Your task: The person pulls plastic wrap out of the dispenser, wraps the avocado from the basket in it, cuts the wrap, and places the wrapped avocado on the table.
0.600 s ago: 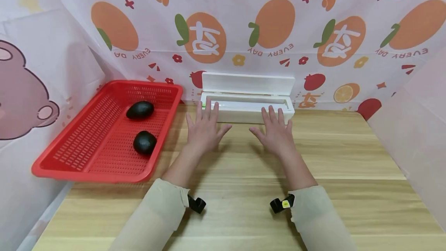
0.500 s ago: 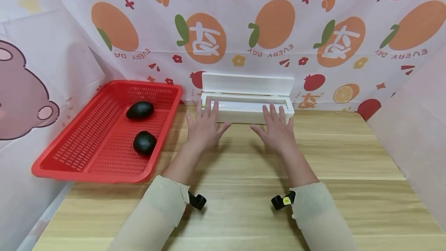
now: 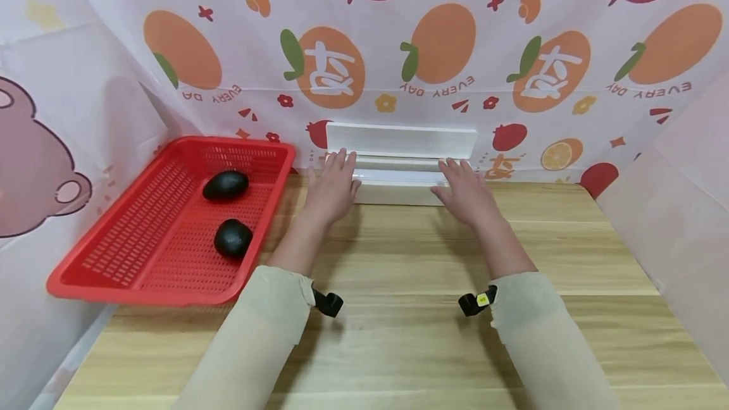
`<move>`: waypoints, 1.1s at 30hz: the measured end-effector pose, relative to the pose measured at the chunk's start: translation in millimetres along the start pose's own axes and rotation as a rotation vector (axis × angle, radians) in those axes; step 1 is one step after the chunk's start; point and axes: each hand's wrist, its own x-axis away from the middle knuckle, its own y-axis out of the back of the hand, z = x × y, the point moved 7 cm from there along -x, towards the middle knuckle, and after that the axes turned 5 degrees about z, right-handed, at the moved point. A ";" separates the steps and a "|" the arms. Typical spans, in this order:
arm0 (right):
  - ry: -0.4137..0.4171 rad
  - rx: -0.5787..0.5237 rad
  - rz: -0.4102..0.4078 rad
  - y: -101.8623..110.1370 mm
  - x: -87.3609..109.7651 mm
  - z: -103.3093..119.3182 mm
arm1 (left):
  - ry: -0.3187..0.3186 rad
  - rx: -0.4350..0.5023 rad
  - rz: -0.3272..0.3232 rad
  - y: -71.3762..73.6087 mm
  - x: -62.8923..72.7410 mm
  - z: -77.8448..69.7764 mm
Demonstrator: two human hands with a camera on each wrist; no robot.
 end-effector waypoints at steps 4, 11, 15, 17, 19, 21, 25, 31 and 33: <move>0.018 -0.032 0.009 5.6 -6.5 -13.6 | -0.031 -0.007 0.002 5.6 -10.6 0.3; 0.079 0.005 0.039 12.9 -20.3 -22.7 | -0.068 0.015 0.030 10.8 -23.6 5.2; 0.069 -0.009 0.074 9.8 -26.4 -26.8 | -0.067 0.059 0.094 7.2 -26.9 13.5; 0.059 -0.021 0.085 7.1 -28.5 -28.9 | -0.061 0.072 0.130 5.2 -27.7 17.6; 0.056 -0.028 0.091 4.8 -30.4 -31.2 | -0.046 0.085 0.167 3.3 -28.6 21.5; 0.057 -0.025 0.092 3.0 -32.2 -33.3 | -0.040 0.092 0.185 3.0 -30.0 23.6; 0.041 -0.012 0.099 0.7 -34.2 -36.9 | -0.038 0.080 0.179 3.7 -31.5 26.6; 0.022 -0.032 0.104 -0.4 -36.1 -41.1 | -0.040 0.081 0.165 2.7 -32.9 28.8; 0.019 -0.046 0.111 -1.6 -36.6 -42.4 | -0.042 0.085 0.156 2.7 -32.8 29.6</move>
